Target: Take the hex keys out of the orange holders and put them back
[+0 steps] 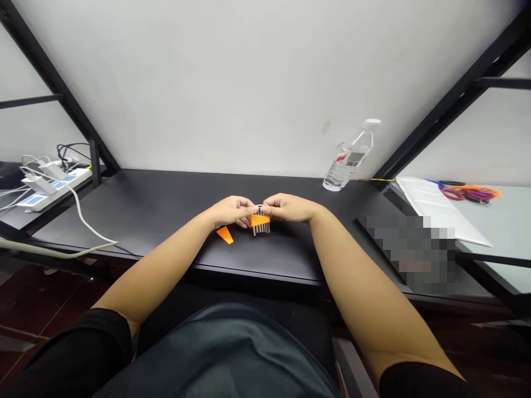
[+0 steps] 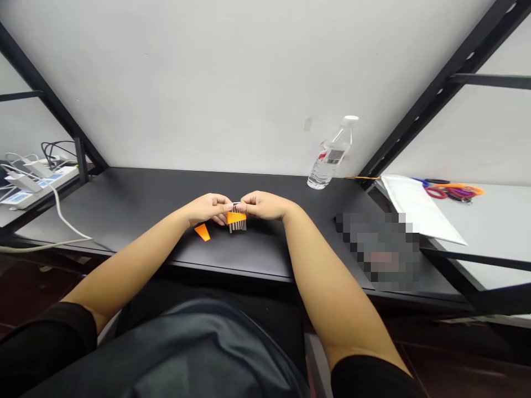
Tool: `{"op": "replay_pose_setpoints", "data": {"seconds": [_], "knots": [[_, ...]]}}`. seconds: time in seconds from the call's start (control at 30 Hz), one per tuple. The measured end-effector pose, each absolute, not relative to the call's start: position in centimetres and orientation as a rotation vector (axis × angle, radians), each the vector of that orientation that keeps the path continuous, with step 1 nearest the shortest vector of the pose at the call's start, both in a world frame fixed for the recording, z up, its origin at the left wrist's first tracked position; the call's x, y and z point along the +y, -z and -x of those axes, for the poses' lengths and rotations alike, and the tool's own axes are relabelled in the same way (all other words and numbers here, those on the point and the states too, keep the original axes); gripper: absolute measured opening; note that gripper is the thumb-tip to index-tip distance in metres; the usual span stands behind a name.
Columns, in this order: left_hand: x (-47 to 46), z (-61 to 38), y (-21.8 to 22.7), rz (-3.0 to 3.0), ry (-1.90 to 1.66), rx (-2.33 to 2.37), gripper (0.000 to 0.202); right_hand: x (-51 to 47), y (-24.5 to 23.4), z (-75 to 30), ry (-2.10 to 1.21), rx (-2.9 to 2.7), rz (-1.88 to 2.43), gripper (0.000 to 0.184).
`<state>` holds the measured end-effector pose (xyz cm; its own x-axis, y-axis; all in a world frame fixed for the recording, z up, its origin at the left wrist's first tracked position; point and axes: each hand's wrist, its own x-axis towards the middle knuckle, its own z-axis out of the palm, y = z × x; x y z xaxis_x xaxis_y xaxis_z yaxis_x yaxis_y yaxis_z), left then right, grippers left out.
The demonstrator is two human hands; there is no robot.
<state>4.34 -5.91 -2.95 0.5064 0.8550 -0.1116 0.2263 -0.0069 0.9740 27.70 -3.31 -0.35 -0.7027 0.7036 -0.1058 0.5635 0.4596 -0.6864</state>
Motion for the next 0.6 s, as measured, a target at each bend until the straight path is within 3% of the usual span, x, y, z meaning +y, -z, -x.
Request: {"op": "replay_pose_setpoints", "data": {"seconds": [0.13, 0.6], "knots": [[-5.9, -5.0, 3.4, -1.624, -0.619, 1.131, 0.043, -3.0, 0.6, -28.1, -1.155, -2.635, 1.149, 0.053], [-5.1, -5.0, 4.2, -1.572, -0.639, 1.149, 0.035, -3.0, 0.5, -27.6, -0.86, -2.811, 1.204, 0.042]]}}
